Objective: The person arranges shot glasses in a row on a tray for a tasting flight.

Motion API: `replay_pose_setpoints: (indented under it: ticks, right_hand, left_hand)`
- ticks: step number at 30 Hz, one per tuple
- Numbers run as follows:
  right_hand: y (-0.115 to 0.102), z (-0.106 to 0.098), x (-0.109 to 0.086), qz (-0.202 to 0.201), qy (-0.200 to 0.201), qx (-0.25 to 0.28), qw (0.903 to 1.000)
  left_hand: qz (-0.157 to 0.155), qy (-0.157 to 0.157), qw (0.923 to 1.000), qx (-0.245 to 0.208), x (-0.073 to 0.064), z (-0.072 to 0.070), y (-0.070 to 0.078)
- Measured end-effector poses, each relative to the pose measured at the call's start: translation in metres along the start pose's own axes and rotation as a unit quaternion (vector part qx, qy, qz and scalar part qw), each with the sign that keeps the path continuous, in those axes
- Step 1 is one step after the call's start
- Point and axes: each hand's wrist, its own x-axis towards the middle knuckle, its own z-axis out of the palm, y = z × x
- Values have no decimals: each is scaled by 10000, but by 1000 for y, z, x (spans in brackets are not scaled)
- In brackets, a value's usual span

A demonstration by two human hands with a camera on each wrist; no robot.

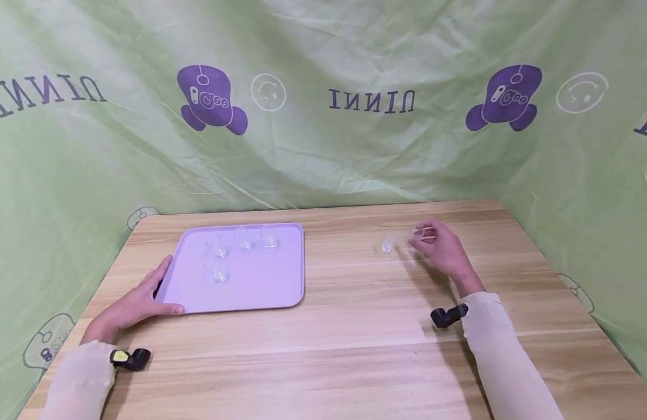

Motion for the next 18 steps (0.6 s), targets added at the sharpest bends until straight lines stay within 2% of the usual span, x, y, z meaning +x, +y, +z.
replay_pose_setpoints:
  ticks: [8,18]
  right_hand:
    - [-13,-7,-5,-206,364,-109,9991]
    - [-46,1,-9,-907,764,153,9928]
  left_hand:
    - [-1,-4,10000,35,1,0,0]
    - [12,-20,10000,30,1,0,-1]
